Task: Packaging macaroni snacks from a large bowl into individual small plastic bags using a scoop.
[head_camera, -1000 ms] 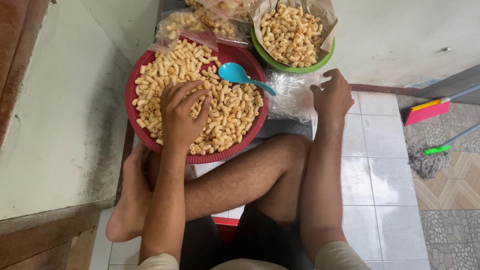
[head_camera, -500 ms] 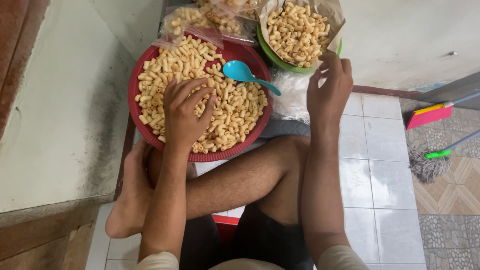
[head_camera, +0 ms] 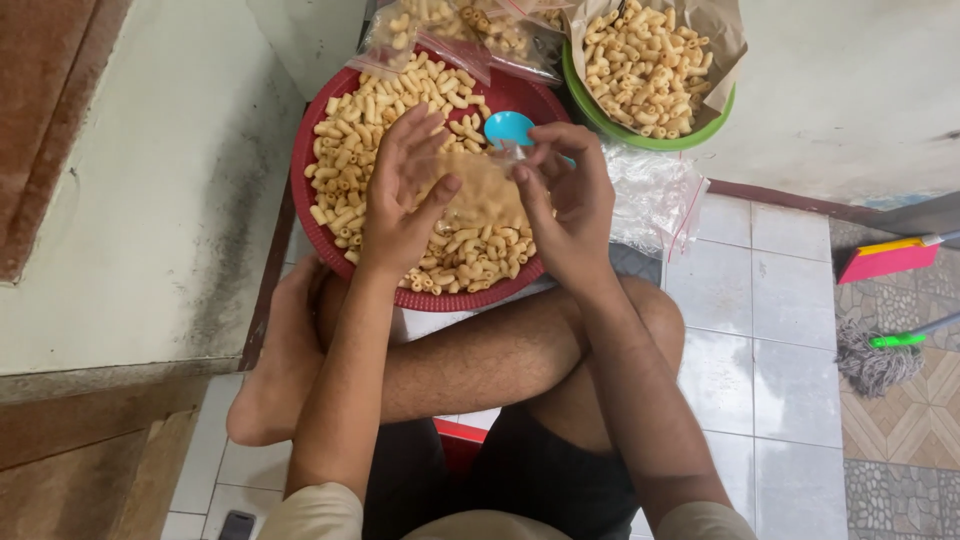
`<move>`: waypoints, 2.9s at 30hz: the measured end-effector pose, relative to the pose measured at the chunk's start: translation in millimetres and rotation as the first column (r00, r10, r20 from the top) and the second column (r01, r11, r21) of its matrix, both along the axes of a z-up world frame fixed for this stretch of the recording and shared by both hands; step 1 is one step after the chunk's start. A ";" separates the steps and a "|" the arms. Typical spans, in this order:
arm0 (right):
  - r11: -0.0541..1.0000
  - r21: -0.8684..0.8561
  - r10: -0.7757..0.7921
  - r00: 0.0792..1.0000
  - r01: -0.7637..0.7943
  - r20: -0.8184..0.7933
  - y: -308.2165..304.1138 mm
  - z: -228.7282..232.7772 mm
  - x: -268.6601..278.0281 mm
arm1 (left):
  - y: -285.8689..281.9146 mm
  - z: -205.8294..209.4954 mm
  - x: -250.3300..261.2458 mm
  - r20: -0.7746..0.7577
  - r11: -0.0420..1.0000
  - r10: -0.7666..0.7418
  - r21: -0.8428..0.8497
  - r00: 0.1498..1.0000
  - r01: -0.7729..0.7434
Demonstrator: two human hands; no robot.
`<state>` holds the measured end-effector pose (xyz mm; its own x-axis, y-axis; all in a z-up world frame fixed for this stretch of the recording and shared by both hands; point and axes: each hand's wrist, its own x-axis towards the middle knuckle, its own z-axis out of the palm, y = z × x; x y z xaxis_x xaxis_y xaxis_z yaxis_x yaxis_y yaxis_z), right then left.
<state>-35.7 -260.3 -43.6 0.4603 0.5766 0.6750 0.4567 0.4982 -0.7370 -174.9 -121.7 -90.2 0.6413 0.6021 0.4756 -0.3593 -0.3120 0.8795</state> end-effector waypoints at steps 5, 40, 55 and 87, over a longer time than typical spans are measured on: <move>0.998 0.017 0.067 0.987 -0.065 -0.145 -5.1 5.9 9.8 | 3.5 -0.4 1.9 0.063 0.985 -0.017 -0.171 0.998 0.028; 0.951 -0.297 0.013 0.971 -0.085 -0.237 -5.3 6.4 14.4 | 11.0 13.5 -11.8 0.180 0.768 0.594 0.164 0.784 -0.619; 0.921 -0.356 0.045 0.951 -0.159 -0.307 -8.0 10.0 17.1 | 23.3 6.7 -14.1 0.307 0.570 0.653 0.403 0.692 -0.716; 0.568 -0.337 -0.262 0.553 0.751 0.791 -2.0 -10.6 38.2 | 76.0 27.0 -11.7 -0.089 0.406 0.572 0.894 0.815 -0.188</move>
